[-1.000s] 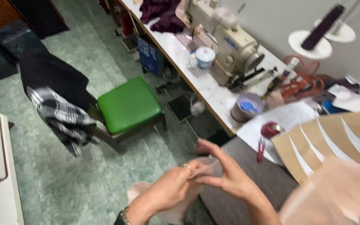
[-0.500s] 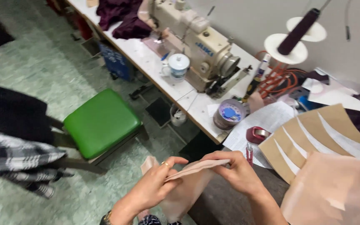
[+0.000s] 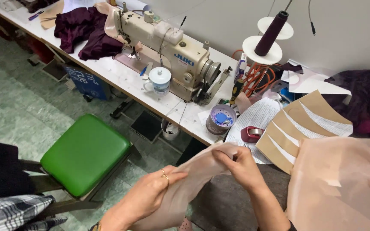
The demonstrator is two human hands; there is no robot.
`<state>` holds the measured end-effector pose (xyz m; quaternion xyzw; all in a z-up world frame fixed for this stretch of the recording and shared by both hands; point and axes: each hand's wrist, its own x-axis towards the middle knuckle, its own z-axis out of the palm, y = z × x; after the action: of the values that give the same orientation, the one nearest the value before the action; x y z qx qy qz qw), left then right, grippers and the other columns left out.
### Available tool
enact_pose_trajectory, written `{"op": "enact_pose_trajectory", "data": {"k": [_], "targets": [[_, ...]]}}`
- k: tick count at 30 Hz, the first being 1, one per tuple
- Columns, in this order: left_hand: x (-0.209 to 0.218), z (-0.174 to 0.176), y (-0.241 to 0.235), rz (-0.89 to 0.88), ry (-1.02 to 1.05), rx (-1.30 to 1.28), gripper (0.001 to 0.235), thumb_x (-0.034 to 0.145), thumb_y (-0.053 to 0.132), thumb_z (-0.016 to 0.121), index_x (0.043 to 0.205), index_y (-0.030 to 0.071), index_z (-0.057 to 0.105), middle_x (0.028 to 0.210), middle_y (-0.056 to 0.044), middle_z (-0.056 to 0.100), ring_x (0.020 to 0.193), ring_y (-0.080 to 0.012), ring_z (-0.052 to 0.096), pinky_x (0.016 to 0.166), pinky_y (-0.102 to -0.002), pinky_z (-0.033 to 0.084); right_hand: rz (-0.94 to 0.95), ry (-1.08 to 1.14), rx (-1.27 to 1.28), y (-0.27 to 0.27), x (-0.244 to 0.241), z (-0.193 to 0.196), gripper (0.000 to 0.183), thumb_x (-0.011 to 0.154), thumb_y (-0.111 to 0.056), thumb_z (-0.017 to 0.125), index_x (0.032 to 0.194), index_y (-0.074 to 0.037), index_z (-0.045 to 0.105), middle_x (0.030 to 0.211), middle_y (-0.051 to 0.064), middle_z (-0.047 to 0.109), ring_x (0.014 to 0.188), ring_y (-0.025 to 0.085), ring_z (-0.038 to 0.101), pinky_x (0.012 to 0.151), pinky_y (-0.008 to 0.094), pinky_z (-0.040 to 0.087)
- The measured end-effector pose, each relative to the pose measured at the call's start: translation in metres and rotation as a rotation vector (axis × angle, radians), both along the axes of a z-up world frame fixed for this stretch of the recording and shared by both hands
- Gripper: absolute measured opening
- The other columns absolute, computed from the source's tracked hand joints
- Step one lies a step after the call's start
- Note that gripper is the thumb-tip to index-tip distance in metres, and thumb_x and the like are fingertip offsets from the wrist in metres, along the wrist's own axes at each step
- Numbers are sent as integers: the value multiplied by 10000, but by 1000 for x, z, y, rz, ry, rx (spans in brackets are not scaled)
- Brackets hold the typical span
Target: Cutting out a pattern from sheer fabric using large tailor scissors on a workbench.
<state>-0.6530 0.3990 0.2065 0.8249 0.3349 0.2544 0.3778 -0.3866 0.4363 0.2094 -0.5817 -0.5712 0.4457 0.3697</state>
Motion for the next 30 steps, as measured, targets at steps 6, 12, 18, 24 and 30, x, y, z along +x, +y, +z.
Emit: {"op": "enact_pose_trajectory", "data": {"k": [6,12,18,24,30], "targets": [[-53,13,27,-2,27,-60,489,866,42,519,1353,62,485,1358,-137,545,1206,-282,557,998,-371,407,26,115,-46,19,-45,-13,207,846,-187,668,961,-37,753,963,66,759,877,145,679,761,270,523],[-144,17,60,255,48,-171,513,817,91,601,1327,123,557,1393,-59,571,1253,-196,561,1048,-342,392,72,39,-22,29,-78,-18,257,874,-176,623,1092,-74,713,1095,17,740,1021,81,640,953,226,450],[-299,58,45,647,42,-48,506,842,222,611,1330,107,546,1368,-44,576,1236,-145,527,1060,-296,352,65,-29,-151,25,-97,-37,280,886,-167,597,1092,-49,746,1065,70,774,989,124,674,926,226,458],[-467,44,-47,1231,-6,63,504,849,108,634,1339,32,538,1334,-83,561,1191,-142,490,1018,-289,355,-83,53,-320,20,-113,-55,267,956,-57,534,1093,127,672,1113,230,703,995,289,649,958,347,477],[-565,-87,-126,1611,-167,-238,498,876,50,610,1359,155,547,1241,-95,570,992,-183,534,812,-317,440,-117,30,-355,25,-139,-67,260,995,-15,510,1094,194,629,1119,300,671,975,358,632,942,408,480]]}}
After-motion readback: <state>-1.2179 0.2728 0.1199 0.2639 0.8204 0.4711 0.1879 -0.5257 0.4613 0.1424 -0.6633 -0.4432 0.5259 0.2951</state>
